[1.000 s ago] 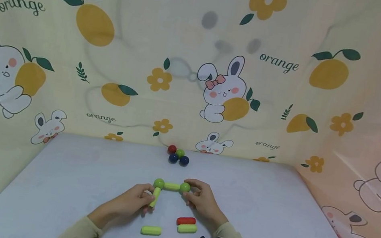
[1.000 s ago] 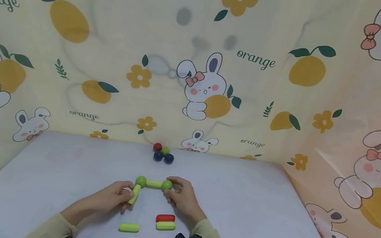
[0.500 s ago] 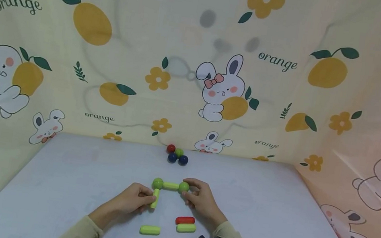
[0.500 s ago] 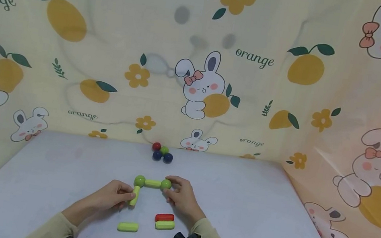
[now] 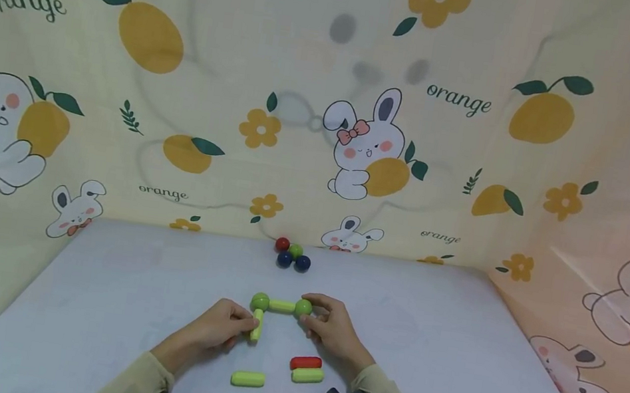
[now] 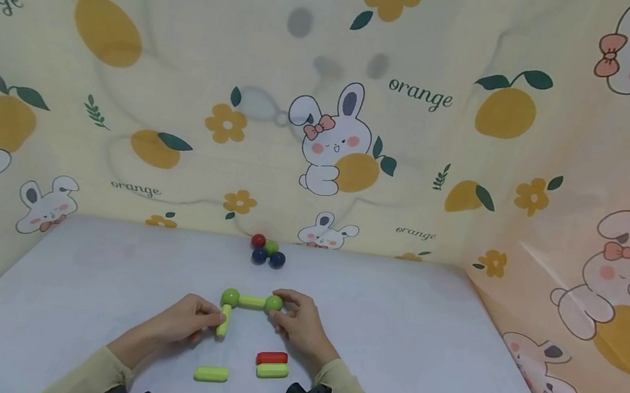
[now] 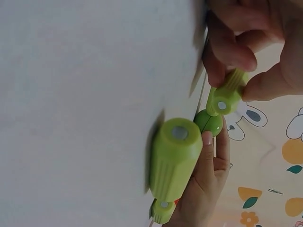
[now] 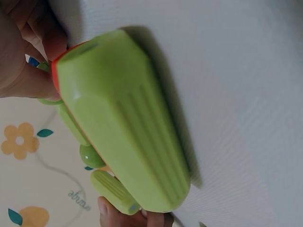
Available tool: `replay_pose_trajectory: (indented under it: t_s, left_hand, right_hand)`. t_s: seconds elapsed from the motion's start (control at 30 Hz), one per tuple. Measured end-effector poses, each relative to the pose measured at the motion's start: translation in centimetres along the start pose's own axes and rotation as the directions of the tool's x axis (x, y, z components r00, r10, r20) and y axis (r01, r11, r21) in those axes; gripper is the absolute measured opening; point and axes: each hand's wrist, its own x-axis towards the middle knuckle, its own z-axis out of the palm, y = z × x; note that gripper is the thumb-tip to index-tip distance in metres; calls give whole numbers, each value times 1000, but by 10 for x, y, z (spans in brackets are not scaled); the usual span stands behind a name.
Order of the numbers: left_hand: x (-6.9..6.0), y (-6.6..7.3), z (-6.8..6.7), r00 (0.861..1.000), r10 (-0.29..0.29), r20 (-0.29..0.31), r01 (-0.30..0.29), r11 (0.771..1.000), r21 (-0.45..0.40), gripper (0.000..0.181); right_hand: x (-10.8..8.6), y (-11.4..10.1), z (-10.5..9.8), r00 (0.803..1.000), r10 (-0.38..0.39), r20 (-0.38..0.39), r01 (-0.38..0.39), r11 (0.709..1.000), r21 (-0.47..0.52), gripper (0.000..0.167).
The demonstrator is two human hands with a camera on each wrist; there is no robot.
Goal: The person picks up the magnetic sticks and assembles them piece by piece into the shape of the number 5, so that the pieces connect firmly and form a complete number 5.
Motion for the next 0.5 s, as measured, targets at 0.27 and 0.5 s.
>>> replay_pose_trajectory:
  t_s: [0.27,0.5]
  left_hand:
    - [4,-2,-2,999,-45,7,45,998,-41,25]
    - [4,-1,-3,998,-59,12,60,997,-40,25]
  right_hand:
    - [0,0,1,1000,0,-3,0,1000,-10,45]
    - [-1,-1,0,1000,-12,8,12,1000,-12,45]
